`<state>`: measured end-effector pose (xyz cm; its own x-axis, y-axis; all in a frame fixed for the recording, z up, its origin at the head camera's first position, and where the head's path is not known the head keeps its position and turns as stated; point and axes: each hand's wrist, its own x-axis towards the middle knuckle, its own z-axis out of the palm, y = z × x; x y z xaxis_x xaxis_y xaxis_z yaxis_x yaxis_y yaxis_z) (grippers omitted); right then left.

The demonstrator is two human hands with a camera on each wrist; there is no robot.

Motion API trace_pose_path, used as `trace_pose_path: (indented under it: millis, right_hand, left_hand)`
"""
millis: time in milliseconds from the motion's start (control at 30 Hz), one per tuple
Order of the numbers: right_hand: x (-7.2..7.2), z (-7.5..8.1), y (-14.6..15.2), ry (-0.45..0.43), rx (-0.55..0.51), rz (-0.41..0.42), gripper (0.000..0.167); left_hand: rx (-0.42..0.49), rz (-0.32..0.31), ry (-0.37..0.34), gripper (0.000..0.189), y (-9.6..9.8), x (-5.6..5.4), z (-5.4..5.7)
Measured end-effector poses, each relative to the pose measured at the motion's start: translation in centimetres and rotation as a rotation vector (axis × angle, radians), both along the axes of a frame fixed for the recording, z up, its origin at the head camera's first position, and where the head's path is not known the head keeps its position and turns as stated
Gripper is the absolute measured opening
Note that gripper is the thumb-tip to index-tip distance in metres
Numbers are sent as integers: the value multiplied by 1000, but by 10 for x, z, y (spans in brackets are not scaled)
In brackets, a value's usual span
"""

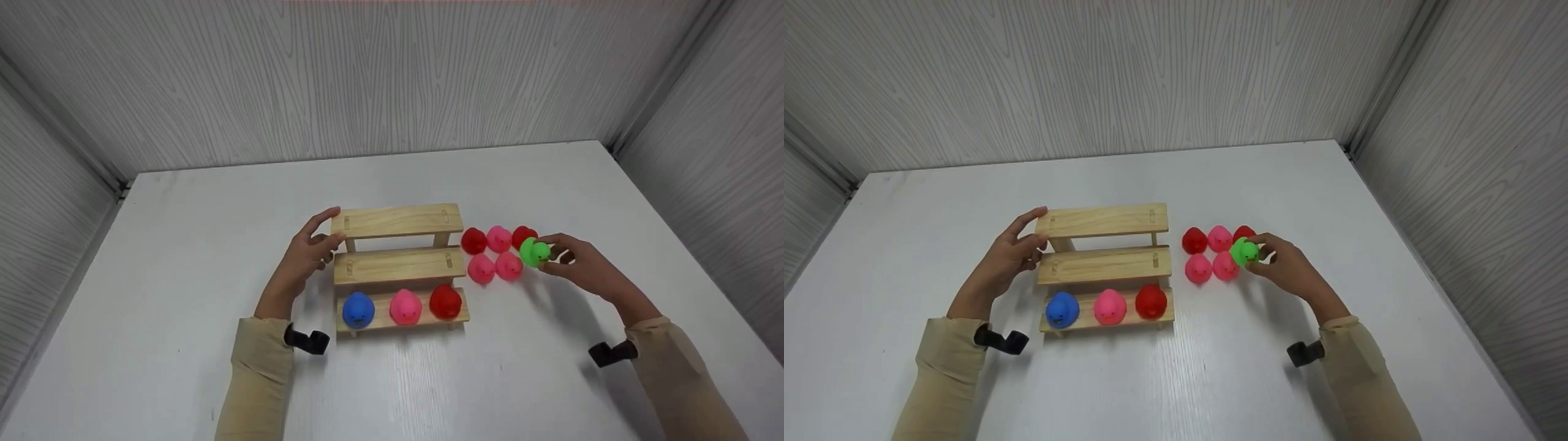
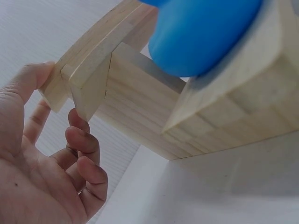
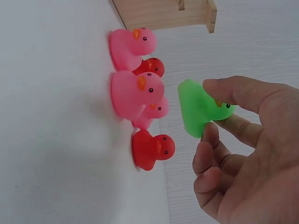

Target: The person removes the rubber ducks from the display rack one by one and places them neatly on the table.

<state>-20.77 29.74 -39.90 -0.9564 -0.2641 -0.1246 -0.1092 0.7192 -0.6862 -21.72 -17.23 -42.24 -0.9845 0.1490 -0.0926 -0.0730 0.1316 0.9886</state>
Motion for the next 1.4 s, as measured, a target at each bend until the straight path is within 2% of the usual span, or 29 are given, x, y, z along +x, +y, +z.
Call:
trace_pose_path:
  millis: [300,633,1100,1400]
  right_hand:
    - [-5,-13,10,-40,16,-40,49]
    - [-9,-28,16,-76,38,-36,49]
    - [-12,-39,18,-117,48,-60,54]
    - [-13,-42,17,-133,33,-65,53]
  left_hand:
    - [5,10,-8,56,0,0,-1]
    - [-14,-2,6,56,0,0,-1]
    - [9,-1,15,58,0,-1,-1]
    - [-6,-1,13,58,0,-2,-1]
